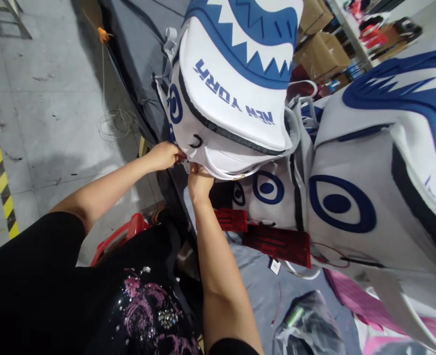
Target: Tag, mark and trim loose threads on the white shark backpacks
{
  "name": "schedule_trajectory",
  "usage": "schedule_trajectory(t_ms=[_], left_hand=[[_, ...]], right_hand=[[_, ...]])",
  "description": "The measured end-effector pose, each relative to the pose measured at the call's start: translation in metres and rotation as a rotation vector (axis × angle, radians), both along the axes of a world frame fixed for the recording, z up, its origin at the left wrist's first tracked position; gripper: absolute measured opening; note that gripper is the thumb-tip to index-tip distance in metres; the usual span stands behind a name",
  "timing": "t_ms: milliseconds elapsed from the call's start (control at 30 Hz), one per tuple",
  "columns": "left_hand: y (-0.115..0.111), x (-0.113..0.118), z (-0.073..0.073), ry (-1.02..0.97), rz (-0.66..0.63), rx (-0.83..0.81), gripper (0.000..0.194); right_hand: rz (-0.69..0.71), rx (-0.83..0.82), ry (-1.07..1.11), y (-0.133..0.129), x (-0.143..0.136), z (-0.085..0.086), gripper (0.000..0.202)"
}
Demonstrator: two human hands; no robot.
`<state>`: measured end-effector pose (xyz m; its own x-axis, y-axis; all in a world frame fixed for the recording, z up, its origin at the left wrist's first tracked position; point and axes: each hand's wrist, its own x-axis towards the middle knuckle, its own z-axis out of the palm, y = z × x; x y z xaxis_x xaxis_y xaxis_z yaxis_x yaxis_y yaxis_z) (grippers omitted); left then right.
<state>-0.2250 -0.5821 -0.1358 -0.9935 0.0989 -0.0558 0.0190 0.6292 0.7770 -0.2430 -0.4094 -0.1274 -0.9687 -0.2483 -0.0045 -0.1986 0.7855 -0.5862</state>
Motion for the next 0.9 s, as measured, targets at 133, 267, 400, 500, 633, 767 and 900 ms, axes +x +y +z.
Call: schedule_trajectory(t_ms=[133, 267, 400, 500, 633, 767, 900], left_hand=[[-0.012, 0.011, 0.002, -0.033, -0.001, -0.08, 0.024], [-0.024, 0.029, -0.007, -0.061, -0.073, 0.059, 0.025], [-0.028, 0.044, -0.024, 0.035, -0.101, 0.396, 0.045], [-0.026, 0.05, -0.033, 0.109, 0.06, 0.501, 0.036], [-0.018, 0.048, -0.037, 0.312, 0.246, 0.451, 0.012], [-0.008, 0.046, -0.036, 0.486, 0.131, 0.19, 0.018], [0.005, 0.049, -0.033, 0.513, 0.104, -0.094, 0.017]], right_hand=[[-0.01, -0.047, -0.033, 0.005, 0.009, 0.007, 0.028], [-0.15, -0.297, -0.433, -0.002, 0.013, 0.012, 0.023], [-0.223, -0.478, -0.75, -0.004, 0.01, 0.017, 0.021], [-0.186, -0.454, -0.704, 0.002, 0.004, 0.019, 0.023], [-0.153, -0.497, -0.738, 0.008, -0.003, 0.018, 0.029], [-0.116, -0.739, -0.942, 0.003, -0.002, 0.018, 0.039], [-0.181, -0.765, -0.824, -0.007, 0.003, 0.014, 0.04]])
